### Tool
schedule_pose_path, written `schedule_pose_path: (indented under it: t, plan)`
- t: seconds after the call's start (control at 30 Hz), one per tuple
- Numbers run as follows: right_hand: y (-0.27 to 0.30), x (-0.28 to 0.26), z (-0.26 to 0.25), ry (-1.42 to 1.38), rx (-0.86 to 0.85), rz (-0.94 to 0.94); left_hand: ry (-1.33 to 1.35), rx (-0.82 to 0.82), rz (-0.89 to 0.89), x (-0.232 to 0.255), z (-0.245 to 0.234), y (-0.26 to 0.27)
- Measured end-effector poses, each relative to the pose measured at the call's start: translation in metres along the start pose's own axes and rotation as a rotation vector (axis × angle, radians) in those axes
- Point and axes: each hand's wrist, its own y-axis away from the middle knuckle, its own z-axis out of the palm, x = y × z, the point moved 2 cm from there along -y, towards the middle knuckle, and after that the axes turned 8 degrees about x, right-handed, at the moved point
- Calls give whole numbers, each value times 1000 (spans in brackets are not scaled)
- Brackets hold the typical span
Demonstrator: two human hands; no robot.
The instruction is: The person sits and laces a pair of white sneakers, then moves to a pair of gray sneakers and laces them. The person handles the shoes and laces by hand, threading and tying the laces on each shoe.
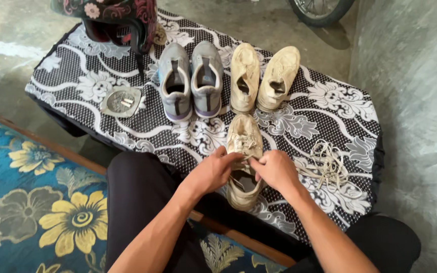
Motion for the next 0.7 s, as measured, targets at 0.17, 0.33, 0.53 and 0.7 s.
schedule_pose_path:
  t: [0.17,0.33,0.53,0.7]
  plan:
    - [24,-4,14,-27,390,-211,97,117,104,-13,14,-13]
    - [26,-17,2,-7,469,-365,117,109,93,-23,25,-17]
    - [28,-24,-1,-67,454,-483,84,40,66,-20,12,-17]
    - [20,3,20,-382,339,-417,37,-34,75,-9,0,-10]
